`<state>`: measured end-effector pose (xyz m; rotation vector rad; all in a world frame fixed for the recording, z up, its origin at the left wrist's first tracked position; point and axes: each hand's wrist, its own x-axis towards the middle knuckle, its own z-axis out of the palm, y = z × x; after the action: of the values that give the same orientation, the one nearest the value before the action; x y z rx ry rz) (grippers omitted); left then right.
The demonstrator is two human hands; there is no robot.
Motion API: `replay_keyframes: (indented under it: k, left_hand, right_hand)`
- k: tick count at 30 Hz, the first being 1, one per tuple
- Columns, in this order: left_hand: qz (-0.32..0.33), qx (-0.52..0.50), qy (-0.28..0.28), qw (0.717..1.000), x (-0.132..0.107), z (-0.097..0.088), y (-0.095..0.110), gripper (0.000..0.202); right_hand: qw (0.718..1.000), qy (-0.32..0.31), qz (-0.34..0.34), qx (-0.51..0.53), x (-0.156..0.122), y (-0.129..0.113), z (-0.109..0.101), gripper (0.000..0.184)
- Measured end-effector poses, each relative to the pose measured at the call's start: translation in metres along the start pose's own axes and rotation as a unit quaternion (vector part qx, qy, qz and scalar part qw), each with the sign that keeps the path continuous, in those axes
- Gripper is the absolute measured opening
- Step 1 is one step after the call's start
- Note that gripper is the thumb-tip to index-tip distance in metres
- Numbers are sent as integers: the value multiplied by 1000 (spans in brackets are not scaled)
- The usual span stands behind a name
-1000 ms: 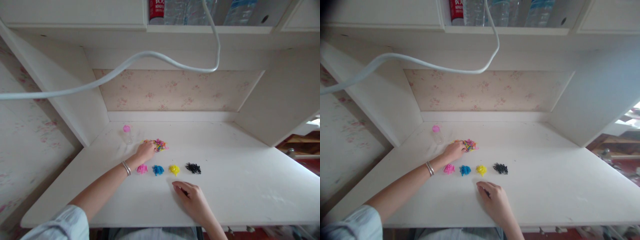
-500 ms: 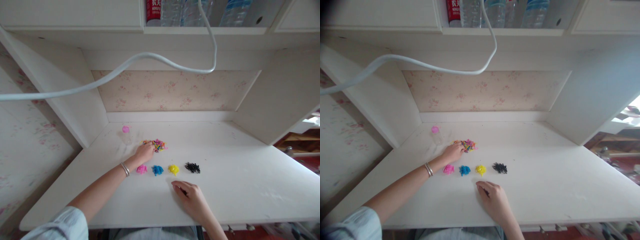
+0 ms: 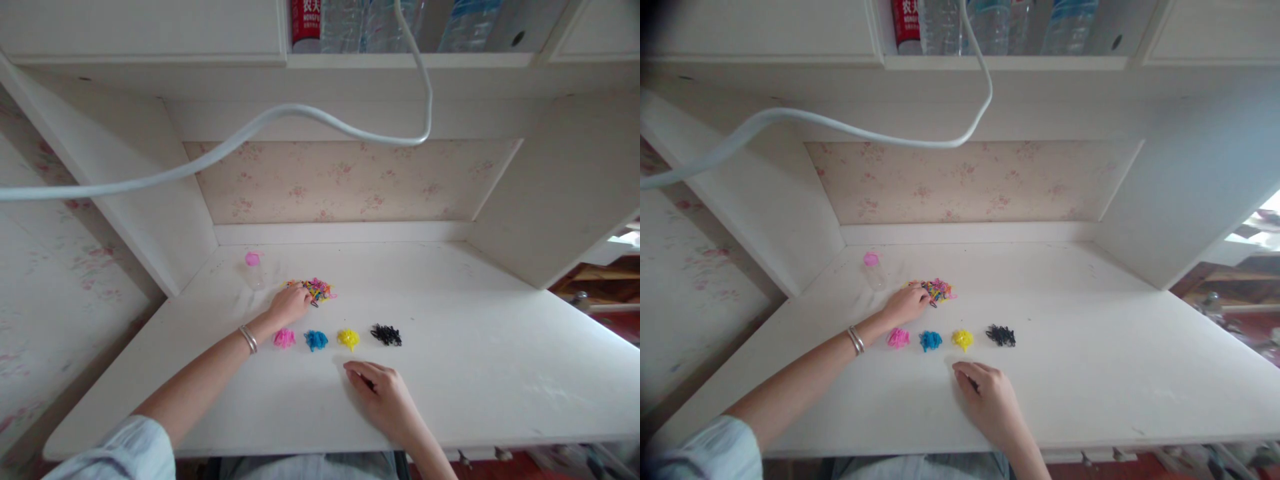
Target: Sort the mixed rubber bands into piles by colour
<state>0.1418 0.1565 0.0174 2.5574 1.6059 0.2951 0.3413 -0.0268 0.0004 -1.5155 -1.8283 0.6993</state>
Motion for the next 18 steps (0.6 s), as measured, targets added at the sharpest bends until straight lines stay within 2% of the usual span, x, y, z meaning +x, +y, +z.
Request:
replay_keyframes:
  k: [5,11,15,18]
  left_hand:
    - [-28,-15,-5,999,10,2,3,31]
    - [-60,-40,-37,997,17,3,1,26]
    - [-55,-74,-61,994,18,4,-3,25]
    - [-41,-110,-59,991,18,4,-6,27]
  right_hand:
    - [1000,6,-4,4,0,-1,-1,32]
    - [1000,3,1,5,-1,-3,-3,32]
    - [1000,1,2,6,-1,-4,-3,31]
    - [1000,1,-1,7,-1,-3,-2,32]
